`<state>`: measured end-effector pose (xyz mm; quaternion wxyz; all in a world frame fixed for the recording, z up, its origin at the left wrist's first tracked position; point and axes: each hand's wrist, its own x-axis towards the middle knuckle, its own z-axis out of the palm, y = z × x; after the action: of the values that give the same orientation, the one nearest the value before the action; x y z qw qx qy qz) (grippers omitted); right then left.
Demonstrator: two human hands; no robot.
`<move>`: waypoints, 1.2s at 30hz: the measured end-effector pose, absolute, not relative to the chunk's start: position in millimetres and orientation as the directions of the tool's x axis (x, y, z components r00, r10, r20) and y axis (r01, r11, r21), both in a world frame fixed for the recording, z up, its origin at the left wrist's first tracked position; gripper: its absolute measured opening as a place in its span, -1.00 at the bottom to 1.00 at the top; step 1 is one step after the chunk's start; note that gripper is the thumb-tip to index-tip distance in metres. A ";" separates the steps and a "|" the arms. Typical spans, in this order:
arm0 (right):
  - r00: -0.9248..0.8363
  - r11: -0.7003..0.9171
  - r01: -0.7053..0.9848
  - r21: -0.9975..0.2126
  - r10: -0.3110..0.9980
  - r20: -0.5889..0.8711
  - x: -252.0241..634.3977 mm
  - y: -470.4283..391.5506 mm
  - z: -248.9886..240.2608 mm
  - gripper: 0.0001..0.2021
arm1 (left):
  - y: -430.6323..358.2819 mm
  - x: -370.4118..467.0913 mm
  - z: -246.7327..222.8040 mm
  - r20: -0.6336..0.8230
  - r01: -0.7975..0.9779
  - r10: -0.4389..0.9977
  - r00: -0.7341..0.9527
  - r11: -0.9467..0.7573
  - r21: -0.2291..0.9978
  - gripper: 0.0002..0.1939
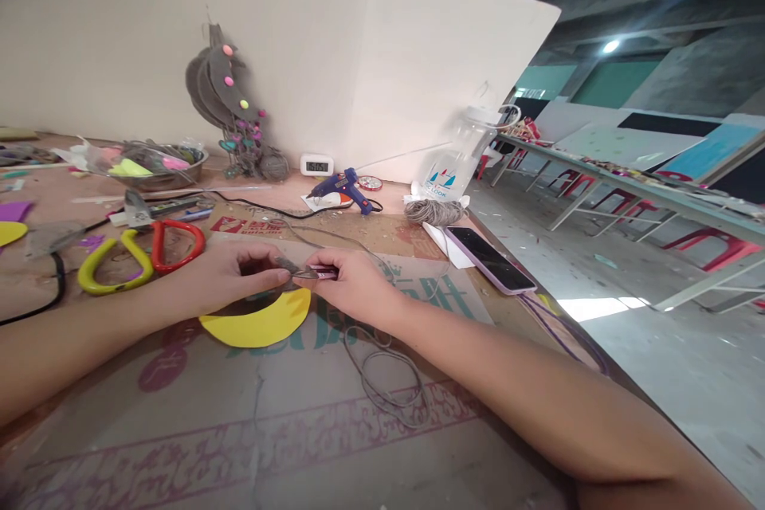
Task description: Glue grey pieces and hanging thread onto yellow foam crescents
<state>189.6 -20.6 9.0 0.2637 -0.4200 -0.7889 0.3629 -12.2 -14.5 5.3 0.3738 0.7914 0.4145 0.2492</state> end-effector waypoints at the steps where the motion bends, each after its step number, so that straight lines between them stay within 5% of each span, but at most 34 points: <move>1: -0.506 0.385 0.468 -0.795 0.855 0.116 189.4 -20.6 8.8 -0.81 | -14.9 -12.0 5.9 0.082 0.470 0.841 0.534 -0.376 0.798 -0.70; 36: -0.510 0.421 0.440 -0.793 0.844 0.165 191.1 -19.0 3.8 -0.89 | -12.8 -11.5 2.4 0.058 0.498 0.862 0.504 -0.345 0.796 -0.67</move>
<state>191.1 -19.0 3.8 0.2849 -0.4048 -0.7932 0.3546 -11.5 -12.8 2.4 0.3729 0.7830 0.4341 0.2437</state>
